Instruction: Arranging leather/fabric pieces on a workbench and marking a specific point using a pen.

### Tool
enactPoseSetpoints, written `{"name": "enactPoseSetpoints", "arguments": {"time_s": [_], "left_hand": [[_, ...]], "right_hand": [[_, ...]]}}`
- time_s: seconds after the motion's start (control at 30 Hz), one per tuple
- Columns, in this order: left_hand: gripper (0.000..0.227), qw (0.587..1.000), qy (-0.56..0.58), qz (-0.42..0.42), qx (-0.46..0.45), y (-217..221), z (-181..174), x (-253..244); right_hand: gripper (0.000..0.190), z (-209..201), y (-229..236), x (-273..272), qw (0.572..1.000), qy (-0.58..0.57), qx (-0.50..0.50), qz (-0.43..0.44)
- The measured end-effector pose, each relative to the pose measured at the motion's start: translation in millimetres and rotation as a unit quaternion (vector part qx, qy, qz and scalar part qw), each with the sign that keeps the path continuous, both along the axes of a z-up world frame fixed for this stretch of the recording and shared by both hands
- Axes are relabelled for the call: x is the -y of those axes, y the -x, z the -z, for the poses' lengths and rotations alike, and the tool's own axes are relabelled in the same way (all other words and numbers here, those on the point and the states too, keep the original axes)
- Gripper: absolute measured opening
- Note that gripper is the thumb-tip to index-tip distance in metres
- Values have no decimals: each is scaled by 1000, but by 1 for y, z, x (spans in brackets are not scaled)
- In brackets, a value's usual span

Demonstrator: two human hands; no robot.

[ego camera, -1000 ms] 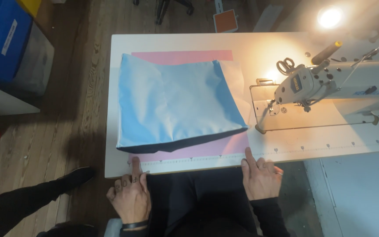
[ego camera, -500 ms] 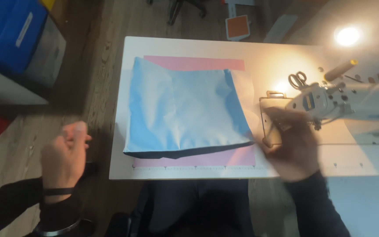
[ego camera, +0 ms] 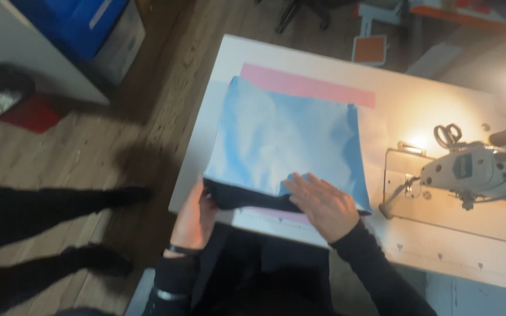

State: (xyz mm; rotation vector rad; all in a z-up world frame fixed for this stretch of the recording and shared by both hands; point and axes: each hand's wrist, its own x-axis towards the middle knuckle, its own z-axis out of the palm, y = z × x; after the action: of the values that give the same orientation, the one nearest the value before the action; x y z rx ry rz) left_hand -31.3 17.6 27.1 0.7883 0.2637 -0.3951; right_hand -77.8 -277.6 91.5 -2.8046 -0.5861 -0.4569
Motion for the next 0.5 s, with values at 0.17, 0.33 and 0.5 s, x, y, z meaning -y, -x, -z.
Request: {"name": "enactPoseSetpoints", "arguments": {"time_s": [0.17, 0.33, 0.5], "left_hand": [[49, 972, 230, 18, -39, 6, -72, 30], [47, 950, 303, 55, -53, -26, 66, -4], [39, 984, -136, -85, 81, -48, -22, -2]], "right_hand": [[36, -21, 10, -1, 996, -81, -24, -2], [33, -26, 18, 3, 997, -72, -39, 8], [34, -17, 24, 6, 996, -57, -64, 12]]}}
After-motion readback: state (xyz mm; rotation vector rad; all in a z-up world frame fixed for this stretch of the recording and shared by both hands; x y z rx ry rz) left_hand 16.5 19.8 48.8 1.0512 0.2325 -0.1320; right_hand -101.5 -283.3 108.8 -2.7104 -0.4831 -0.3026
